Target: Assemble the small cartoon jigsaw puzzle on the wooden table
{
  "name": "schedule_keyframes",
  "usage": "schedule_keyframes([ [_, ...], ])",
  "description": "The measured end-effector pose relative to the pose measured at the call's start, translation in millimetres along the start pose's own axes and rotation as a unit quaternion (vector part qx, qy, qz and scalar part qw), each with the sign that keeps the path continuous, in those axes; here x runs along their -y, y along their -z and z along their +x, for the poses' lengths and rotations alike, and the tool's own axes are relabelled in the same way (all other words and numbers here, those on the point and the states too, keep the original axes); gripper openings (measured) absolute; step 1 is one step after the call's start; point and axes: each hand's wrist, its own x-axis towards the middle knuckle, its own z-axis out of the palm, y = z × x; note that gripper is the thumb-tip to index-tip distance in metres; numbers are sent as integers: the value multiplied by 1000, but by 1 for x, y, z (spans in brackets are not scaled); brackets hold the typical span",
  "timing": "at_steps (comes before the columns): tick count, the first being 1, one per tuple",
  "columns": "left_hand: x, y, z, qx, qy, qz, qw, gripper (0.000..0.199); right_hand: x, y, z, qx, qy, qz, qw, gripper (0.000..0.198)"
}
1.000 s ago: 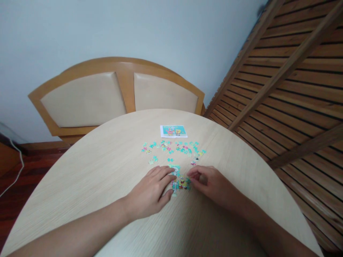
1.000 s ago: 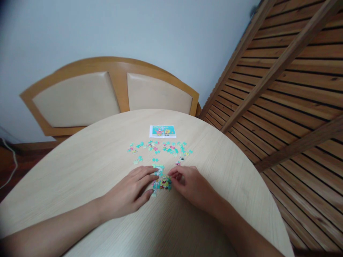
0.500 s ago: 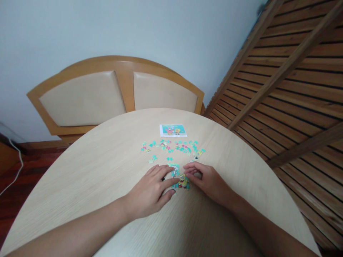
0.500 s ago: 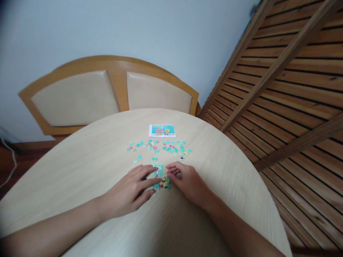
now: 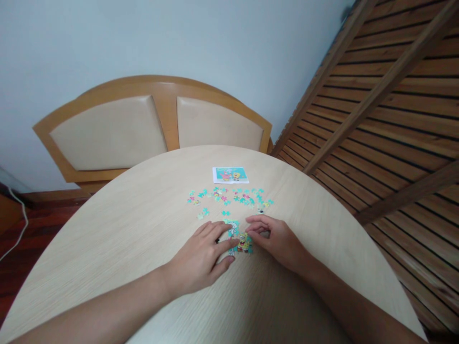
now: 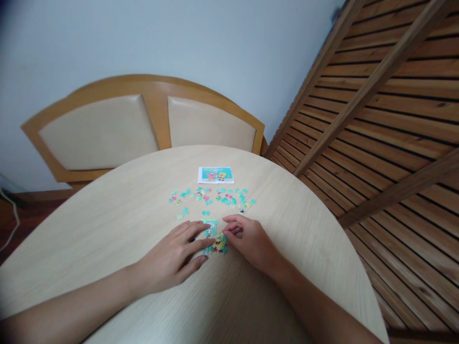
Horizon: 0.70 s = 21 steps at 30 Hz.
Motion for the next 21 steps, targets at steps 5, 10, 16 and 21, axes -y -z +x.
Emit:
schedule_keyframes([
  [5,0,0,0,-2,-2,-3,1000,36,3,1,-2,9,-4,12,1000,33],
  [10,0,0,0,0,-1,-3,1000,37,0,0,-2,11,0,3,1000,35],
  [16,0,0,0,-5,-1,-4,1000,37,-2,-1,-1,8,-1,-6,1000,38],
  [21,0,0,0,1,-1,5,1000,39,-1,-1,-2,8,3,-7,1000,40],
])
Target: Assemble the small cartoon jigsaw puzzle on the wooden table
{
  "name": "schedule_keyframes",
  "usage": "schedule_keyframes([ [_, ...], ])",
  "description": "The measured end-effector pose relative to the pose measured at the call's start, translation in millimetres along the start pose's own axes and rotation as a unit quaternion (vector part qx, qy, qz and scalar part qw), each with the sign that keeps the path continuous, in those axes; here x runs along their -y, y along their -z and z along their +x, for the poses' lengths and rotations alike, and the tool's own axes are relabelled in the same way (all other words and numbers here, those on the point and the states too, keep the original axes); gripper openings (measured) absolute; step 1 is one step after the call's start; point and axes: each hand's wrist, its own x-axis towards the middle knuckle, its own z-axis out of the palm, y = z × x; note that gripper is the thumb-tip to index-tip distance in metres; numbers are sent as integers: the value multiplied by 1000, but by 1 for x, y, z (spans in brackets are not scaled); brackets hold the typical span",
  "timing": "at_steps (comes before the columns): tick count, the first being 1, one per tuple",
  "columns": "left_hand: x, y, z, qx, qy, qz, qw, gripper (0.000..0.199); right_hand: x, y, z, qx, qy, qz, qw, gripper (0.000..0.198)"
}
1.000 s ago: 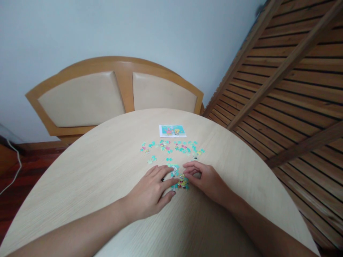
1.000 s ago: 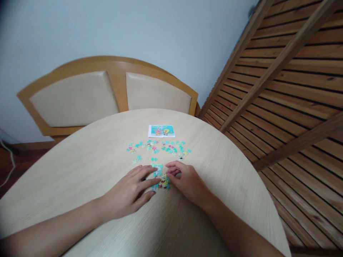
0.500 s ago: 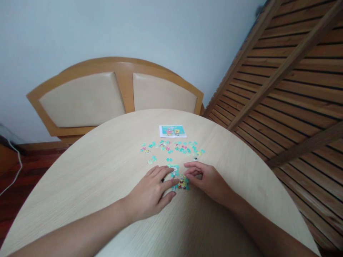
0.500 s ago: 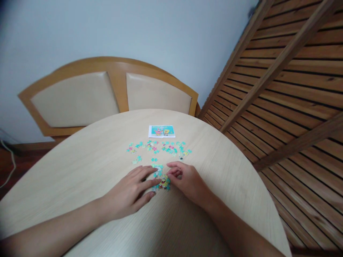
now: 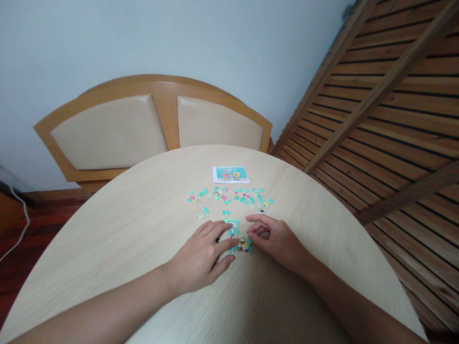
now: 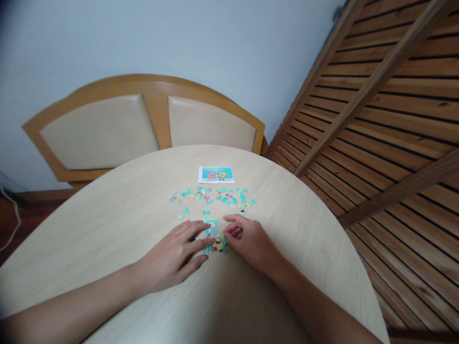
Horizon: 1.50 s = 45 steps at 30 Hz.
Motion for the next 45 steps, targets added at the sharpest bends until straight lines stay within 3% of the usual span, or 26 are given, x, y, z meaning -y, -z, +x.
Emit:
schedule_keyframes([
  [10,0,0,0,-5,-2,-4,1000,37,3,2,0,3,-16,30,999,56],
  [21,-1,1,1,16,-5,17,1000,37,1,3,-1,26,19,29,999,52],
  [27,-8,4,6,31,-58,-7,998,45,-2,3,-1,32,26,30,999,52],
  [33,-12,4,7,46,-58,-19,997,49,0,4,-1,36,14,49,998,58],
  [45,-11,3,5,45,-60,-11,997,47,7,8,-7,73,53,19,996,41],
])
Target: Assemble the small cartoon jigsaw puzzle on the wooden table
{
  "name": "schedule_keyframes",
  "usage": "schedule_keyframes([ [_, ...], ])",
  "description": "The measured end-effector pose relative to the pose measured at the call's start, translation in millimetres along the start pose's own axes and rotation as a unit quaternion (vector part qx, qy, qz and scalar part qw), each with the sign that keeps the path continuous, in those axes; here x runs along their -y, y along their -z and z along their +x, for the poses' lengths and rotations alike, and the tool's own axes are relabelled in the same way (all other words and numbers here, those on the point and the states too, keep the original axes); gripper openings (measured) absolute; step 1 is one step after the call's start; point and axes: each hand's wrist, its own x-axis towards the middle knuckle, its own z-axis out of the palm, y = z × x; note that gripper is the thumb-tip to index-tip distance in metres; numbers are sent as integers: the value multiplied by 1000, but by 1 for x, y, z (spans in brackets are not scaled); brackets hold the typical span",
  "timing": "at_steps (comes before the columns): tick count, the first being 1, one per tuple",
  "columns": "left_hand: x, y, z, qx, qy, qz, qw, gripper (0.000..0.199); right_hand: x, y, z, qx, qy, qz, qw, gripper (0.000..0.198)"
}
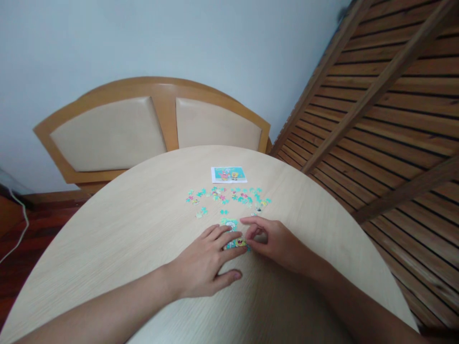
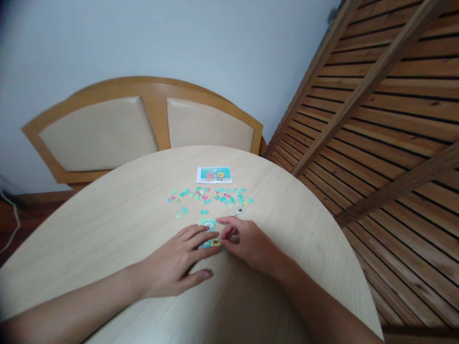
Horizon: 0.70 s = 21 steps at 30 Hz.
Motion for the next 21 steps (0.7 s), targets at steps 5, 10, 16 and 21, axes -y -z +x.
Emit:
schedule_keyframes([
  [5,0,0,0,0,-1,-3,1000,50,-1,4,2,-20,-44,43,998,47],
  [10,1,0,0,3,-2,-2,1000,50,-5,9,0,-30,-110,68,991,52],
  [16,0,0,-1,3,-1,2,1000,49,-8,7,-4,-52,-143,61,986,54],
  [21,1,0,-1,-2,-6,-2,1000,51,-11,6,-4,-58,-147,67,985,54],
])
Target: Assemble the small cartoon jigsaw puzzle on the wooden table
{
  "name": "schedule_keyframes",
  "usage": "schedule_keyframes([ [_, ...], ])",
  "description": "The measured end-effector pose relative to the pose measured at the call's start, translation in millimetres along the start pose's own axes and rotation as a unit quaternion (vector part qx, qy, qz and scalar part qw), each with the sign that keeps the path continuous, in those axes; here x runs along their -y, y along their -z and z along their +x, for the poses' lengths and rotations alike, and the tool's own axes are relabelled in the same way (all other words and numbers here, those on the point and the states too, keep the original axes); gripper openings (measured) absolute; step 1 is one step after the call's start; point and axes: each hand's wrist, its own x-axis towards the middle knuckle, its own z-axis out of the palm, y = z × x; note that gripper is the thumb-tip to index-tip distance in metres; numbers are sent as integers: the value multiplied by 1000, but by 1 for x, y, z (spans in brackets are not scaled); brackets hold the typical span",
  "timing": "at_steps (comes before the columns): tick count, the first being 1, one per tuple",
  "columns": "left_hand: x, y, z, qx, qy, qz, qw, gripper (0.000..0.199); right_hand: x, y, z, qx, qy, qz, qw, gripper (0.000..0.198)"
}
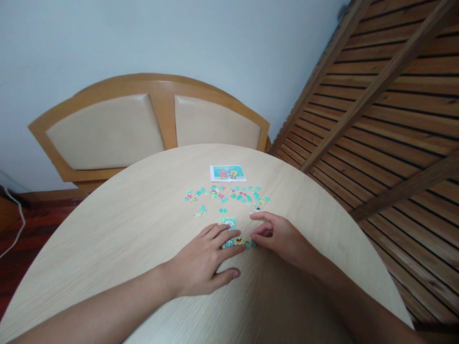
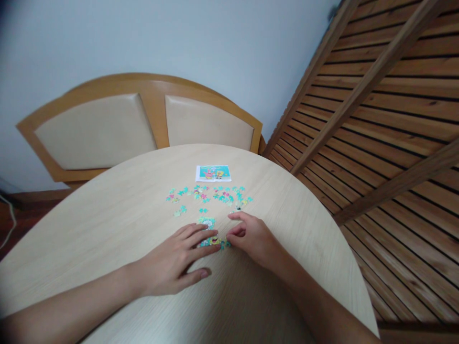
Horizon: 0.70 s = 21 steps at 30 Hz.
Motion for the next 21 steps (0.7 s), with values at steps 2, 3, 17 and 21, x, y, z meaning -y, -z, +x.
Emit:
schedule_keyframes([
  [2,0,0,0,-5,-1,-4,1000,50,-1,1,1,-2,5,-2,1000,54],
  [3,0,0,0,-6,-1,-5,1000,50,-2,1,1,-3,8,-3,1000,54],
  [17,1,0,0,2,-3,-2,1000,47,2,-4,4,-16,24,14,999,53],
  [21,0,1,0,9,2,-1,1000,48,4,-6,4,-21,31,4,999,52],
])
